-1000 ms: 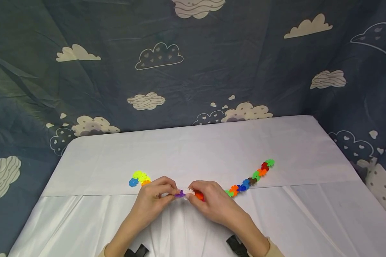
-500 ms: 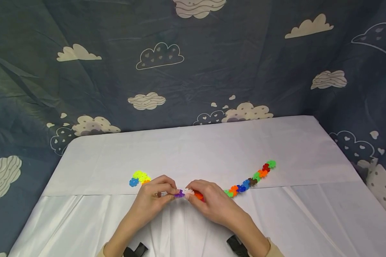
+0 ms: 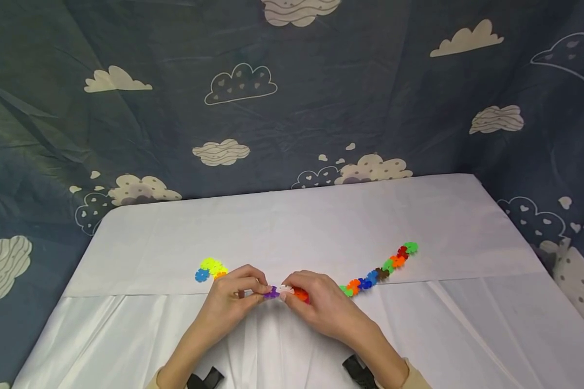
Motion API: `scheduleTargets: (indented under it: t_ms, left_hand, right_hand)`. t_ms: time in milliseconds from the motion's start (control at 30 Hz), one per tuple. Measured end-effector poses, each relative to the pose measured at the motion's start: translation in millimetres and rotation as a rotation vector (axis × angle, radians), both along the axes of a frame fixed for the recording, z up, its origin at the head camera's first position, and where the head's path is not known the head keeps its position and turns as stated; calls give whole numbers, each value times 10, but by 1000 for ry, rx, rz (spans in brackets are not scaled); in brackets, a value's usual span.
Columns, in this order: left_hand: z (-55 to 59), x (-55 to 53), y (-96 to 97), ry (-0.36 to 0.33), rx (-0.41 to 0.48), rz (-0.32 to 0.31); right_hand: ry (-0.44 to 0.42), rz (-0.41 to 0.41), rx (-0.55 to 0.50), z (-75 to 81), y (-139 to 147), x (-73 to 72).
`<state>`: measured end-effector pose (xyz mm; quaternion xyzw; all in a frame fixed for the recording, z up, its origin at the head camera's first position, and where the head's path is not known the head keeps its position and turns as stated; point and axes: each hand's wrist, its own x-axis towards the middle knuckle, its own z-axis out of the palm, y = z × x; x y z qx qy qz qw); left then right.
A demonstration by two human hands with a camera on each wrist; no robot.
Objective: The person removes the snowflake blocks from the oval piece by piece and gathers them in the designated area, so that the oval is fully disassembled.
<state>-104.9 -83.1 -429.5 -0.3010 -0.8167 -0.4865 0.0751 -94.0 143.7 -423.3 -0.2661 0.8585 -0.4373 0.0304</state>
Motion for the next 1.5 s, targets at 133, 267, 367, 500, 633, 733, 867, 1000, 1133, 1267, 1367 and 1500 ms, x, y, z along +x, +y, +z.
scheduleTargets:
  t_ms: [133,267,367,500,633,733,867,1000,1133,1267,1367,1500]
  left_hand:
    - [8,-2,5,-1,-6,16]
    - [6,-1,10,10,-7,26]
    - [10,-2,6,-1,-5,52]
    - [32,-20,-22,-46,-17,105]
    - [49,-69,-94,-139,-79,167]
    - [58,-116,-194,-237,-130,221]
    - [50,-197,-369,-319,-178,300]
    - [26,-271,-526,-377,-228,360]
    - [-10,-311,-614,-410,-268,380]
    - [-35,-321,-650,-414,-302,385]
    - [-43,-317,-653,-389,-310,402]
    - [-21,-285,-606,-335,-288,423]
  right_hand:
    - [25,-9,0,0,-9,-4]
    - [30,-43,1,2,-25,-3]
    - [25,-53,-5,2,-29,-2]
    - [2,-55,-1,-3,-32,8]
    - [-21,-80,27,8,-32,20]
    - [-20,-85,30,11,-21,21]
    - [12,-68,8,0,5,10]
    - [22,-54,-2,-5,17,-5]
    - [22,-53,1,-7,24,-12]
    - [37,-54,1,-7,32,-18]
    - [46,-54,-3,-15,41,-20]
    - [61,-43,-24,-26,49,-27]
